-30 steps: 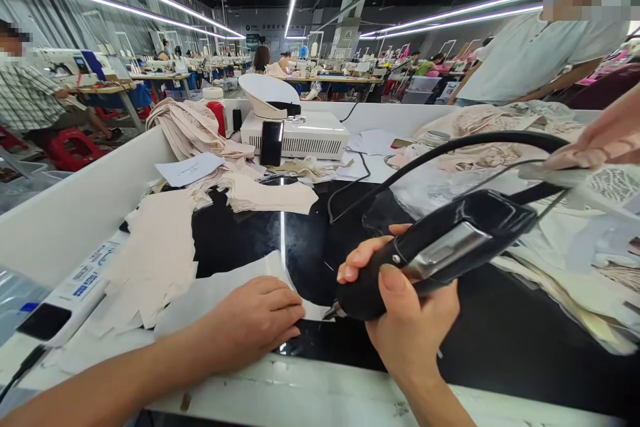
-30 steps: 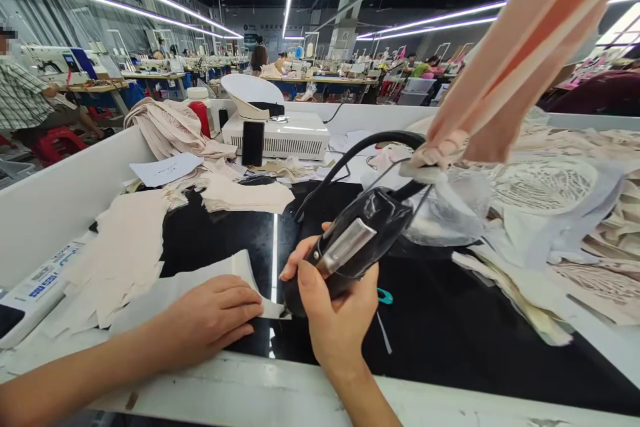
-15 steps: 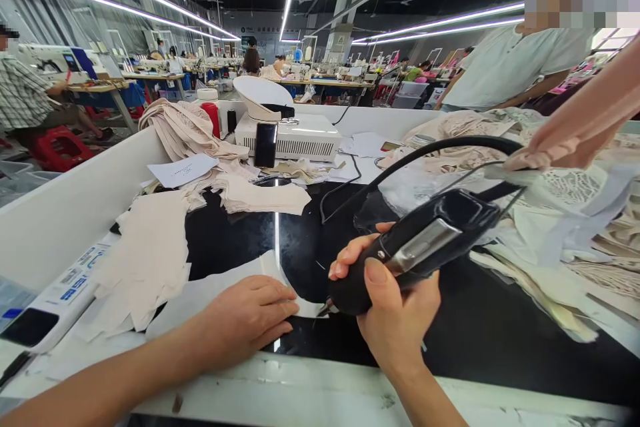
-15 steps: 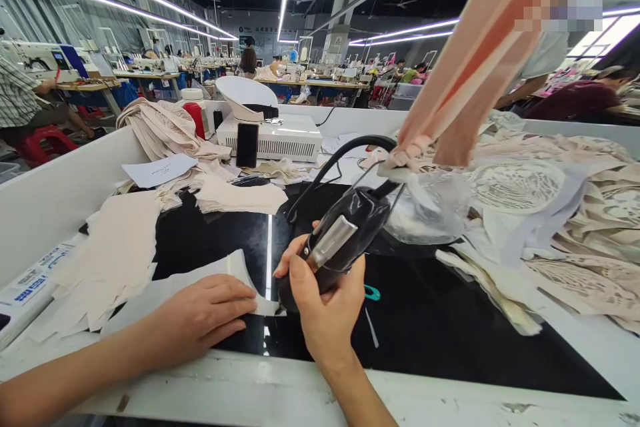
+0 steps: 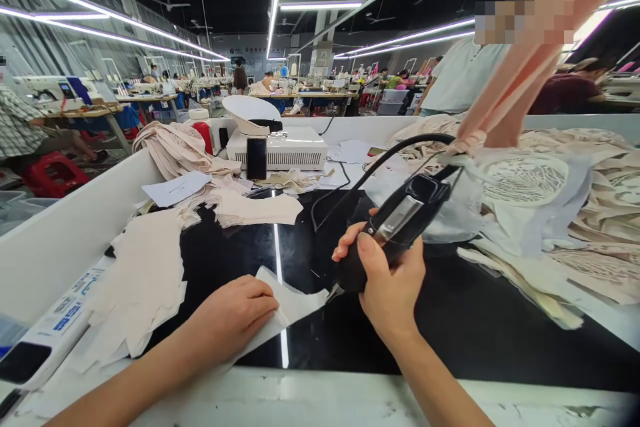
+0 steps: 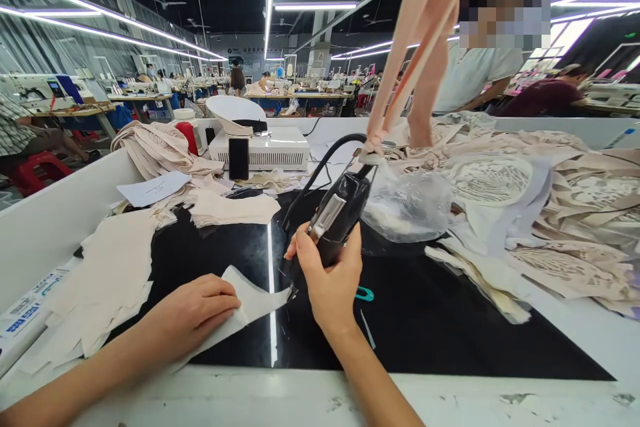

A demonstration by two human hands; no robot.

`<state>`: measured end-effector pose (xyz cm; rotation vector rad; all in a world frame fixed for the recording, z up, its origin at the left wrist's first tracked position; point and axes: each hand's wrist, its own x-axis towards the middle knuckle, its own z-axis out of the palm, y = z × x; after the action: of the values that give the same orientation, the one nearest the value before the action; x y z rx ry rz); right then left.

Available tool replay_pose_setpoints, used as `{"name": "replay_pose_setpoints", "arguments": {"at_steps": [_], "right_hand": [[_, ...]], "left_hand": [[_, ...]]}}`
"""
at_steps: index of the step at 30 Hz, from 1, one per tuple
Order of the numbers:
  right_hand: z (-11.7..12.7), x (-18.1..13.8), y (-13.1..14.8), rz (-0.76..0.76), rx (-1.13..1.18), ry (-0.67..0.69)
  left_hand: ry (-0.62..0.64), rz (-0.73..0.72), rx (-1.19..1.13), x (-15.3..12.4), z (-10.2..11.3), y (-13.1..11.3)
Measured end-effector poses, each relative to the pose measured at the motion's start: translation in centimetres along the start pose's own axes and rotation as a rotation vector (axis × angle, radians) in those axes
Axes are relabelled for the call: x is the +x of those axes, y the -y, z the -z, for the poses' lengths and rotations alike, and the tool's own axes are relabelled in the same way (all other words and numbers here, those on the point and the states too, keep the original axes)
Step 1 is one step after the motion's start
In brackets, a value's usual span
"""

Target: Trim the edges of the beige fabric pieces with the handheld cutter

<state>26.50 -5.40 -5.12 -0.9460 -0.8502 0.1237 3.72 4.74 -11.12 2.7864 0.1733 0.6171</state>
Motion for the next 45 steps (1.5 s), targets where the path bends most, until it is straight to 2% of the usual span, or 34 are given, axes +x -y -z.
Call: {"name": "replay_pose_setpoints", "arguments": {"at_steps": [5, 8, 10, 13, 16, 18, 25, 40, 45], "right_hand": [[-0.7, -0.5, 0.3, -0.013, 0.038, 0.031], [-1.0, -0.9, 0.4, -0.051, 0.042, 0.056], [-1.2, -1.1, 0.4, -0.070, 0.046, 0.063], [-1.7, -1.2, 0.2, -0.072, 0.063, 0.050], [-2.1, -1.2, 0.0, -0.080, 0.076, 0.048], [-2.3, -1.3, -0.1, -0.084, 0.080, 0.050], [-2.6, -1.4, -0.6, -0.085, 0.073, 0.051], [-2.6, -1.5, -0.7, -0.099, 0.090, 0.054], [-2.7, -1.2, -0.7, -0.095, 0.096, 0.055]], "left_hand": [[0.118, 0.178, -0.101, 0.1, 0.7, -1.9], [0.196, 0.234, -0.109, 0.6, 1.7, -2.4], [0.214, 0.225, -0.071, 1.3, 2.4, -2.3], [0.196, 0.110, -0.031, 2.9, 2.9, -1.4], [0.201, -0.019, -0.106, 4.6, 2.6, -0.2], [0.229, -0.043, -0.156, 5.5, 2.0, 0.5], [0.373, 0.019, -0.149, 6.1, 1.0, 1.4], [0.541, 0.110, -0.111, 5.7, 2.1, 0.8], [0.542, 0.079, -0.056, 5.6, 1.9, 1.0]]}}
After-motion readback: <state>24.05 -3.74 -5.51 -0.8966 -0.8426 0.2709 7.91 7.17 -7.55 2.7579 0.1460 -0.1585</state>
